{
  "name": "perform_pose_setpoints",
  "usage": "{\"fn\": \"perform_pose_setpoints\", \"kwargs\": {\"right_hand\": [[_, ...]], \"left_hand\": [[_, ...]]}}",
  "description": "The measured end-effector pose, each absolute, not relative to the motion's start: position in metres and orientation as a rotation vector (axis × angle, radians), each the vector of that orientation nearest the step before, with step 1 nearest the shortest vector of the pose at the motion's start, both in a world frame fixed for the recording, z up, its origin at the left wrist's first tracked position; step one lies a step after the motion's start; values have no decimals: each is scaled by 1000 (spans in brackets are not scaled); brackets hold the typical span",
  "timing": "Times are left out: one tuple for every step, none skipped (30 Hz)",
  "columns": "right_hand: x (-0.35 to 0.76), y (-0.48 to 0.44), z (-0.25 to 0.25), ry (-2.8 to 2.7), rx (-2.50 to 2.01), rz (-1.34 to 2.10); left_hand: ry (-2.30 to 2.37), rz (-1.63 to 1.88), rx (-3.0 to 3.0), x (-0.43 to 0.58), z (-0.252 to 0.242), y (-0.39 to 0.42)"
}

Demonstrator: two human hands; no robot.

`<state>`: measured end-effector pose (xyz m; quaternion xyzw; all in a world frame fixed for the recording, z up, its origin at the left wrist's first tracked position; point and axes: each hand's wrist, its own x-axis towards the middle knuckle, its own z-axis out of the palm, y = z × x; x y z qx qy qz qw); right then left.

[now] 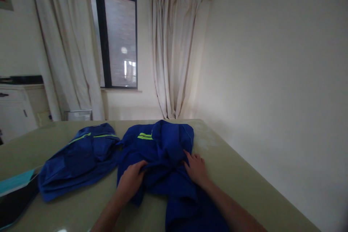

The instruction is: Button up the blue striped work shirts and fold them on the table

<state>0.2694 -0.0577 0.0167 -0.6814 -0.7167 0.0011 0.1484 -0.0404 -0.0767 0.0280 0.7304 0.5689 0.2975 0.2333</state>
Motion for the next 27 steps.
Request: {"fn": "perform_pose_setpoints", "kwargs": {"right_hand": [[269, -46, 16, -2017, -1990, -36], [269, -34, 16, -1982, -2016, -60], [269, -23, 16, -1958, -2034, -75], [270, -14, 17, -1950, -2039, -84], [271, -6, 17, -1955, -2033, -90], [272, 1, 16, -1971, -2017, -95], [273, 7, 15, -1995, -1994, -95], [274, 11, 14, -2021, -1970, -92], [275, 15, 13, -2043, -1951, -86], [275, 17, 12, -2061, -1936, -78], [276, 20, 11, -2074, -1924, -71], [277, 22, 10, -2082, -1913, -64], [278, 23, 9, -2089, -1905, -56], [279, 24, 9, -2096, -1897, -50], [280, 26, 9, -2106, -1886, -43], [280, 27, 9, -2118, -1871, -36], [281, 27, 9, -2129, -1857, -29], [281, 28, 10, -2137, -1844, -23], [282, 28, 10, -2142, -1830, -19], [282, 29, 11, -2140, -1819, -18], [283, 29, 11, -2134, -1810, -16], [283, 29, 12, -2125, -1802, -15], [283, 28, 12, -2115, -1796, -15], [283, 28, 13, -2105, -1793, -14], [283, 28, 14, -2095, -1794, -14], [283, 27, 15, -2087, -1797, -15], [283, 26, 16, -2079, -1802, -17]], "left_hand": [[1597, 937, 1914, -46, 28, -71], [1585, 1050, 1810, -52, 28, -66], [1541, 1147, 1692, -57, 30, -63], [1484, 1213, 1574, -63, 32, -61], [1435, 1245, 1478, -68, 34, -59], [1415, 1252, 1425, -72, 36, -59], [1436, 1249, 1425, -75, 38, -60], [1501, 1247, 1477, -77, 40, -61], [1597, 1250, 1575, -77, 42, -63], [1699, 1255, 1710, -75, 43, -66], [1783, 1254, 1862, -72, 45, -70], [1826, 1239, 2015, -66, 47, -75], [1814, 1192, 2167, -59, 49, -80], [1750, 1109, 2307, -51, 50, -86], [1669, 1002, 2416, -42, 50, -91], [1604, 893, 2485, -34, 49, -96], [1575, 798, 2524, -27, 47, -99], [1587, 719, 2539, -22, 45, -101], [1639, 655, 2533, -19, 41, -102], [1715, 603, 2510, -18, 37, -101], [1785, 548, 2482, -19, 34, -99], [1835, 490, 2462, -21, 32, -96], [1864, 438, 2454, -24, 31, -93], [1872, 400, 2463, -27, 32, -90], [1855, 378, 2487, -29, 35, -88], [1819, 373, 2511, -31, 38, -87], [1772, 388, 2524, -32, 42, -86]]}}
